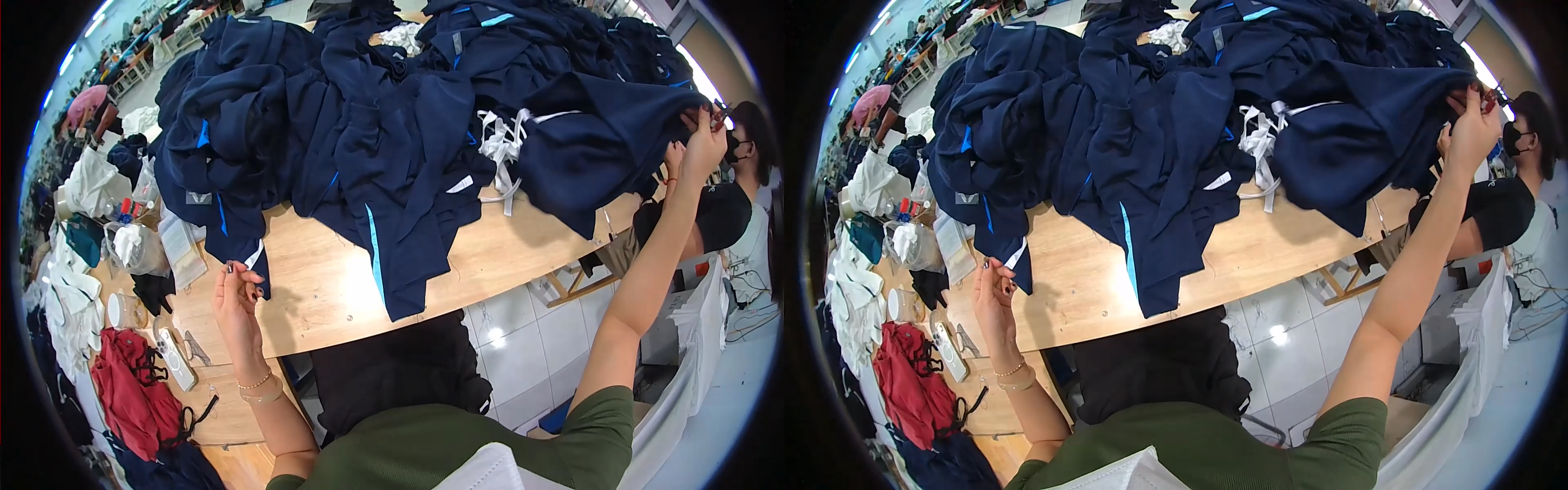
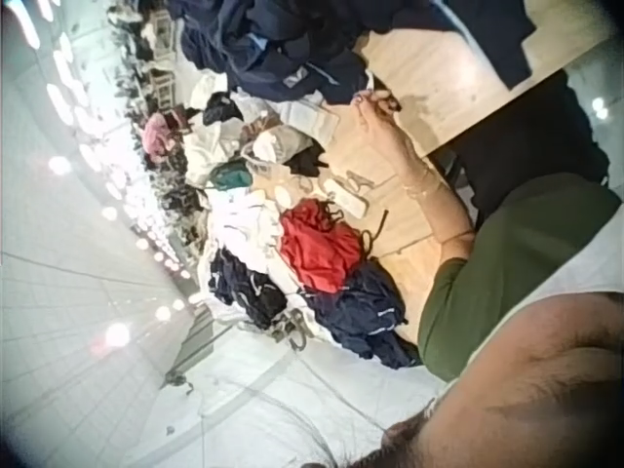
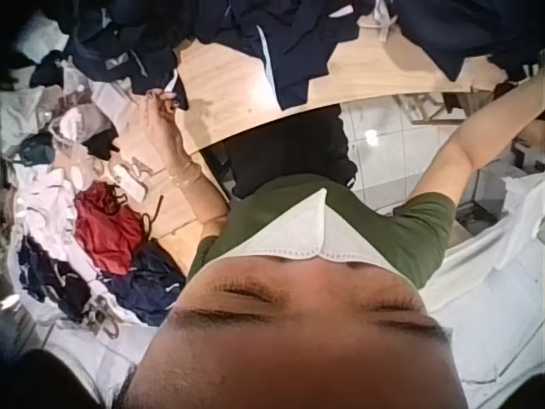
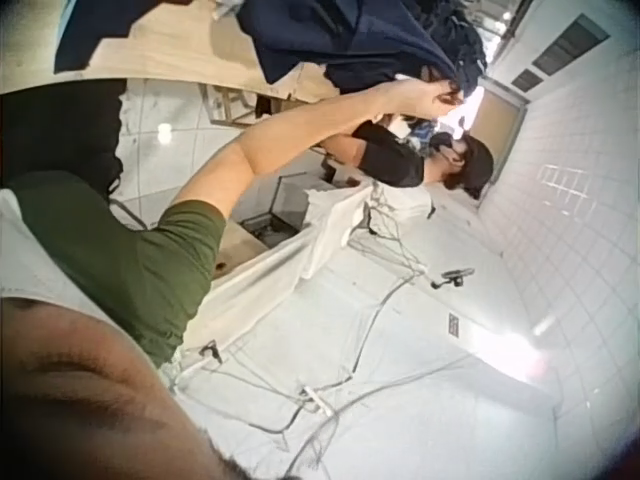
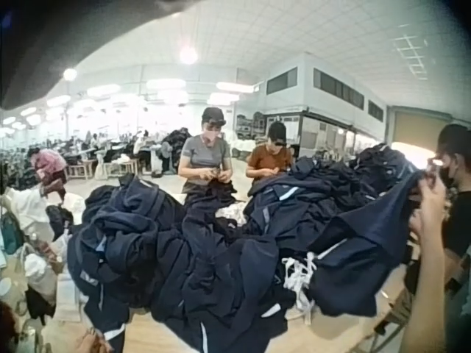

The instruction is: Trimming excess threads from blue garment pieces using small scissors.

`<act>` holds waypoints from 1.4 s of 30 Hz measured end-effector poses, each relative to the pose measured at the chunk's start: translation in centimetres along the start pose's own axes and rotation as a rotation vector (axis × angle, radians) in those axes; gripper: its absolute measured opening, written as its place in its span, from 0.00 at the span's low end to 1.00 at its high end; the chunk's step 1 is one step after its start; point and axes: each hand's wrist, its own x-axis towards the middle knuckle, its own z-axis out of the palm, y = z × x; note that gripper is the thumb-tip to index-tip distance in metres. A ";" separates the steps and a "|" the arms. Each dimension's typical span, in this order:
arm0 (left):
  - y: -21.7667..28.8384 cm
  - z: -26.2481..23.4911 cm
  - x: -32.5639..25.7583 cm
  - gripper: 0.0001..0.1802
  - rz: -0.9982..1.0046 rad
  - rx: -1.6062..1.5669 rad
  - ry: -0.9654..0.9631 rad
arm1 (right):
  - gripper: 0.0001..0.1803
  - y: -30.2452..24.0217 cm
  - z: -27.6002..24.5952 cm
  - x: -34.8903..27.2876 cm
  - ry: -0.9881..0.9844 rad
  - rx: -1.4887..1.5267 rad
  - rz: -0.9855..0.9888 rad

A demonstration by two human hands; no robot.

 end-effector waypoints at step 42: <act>-2.6 6.2 -1.2 0.38 0.470 0.652 -0.159 | 0.08 -17.4 23.5 -34.4 -1.555 0.337 0.125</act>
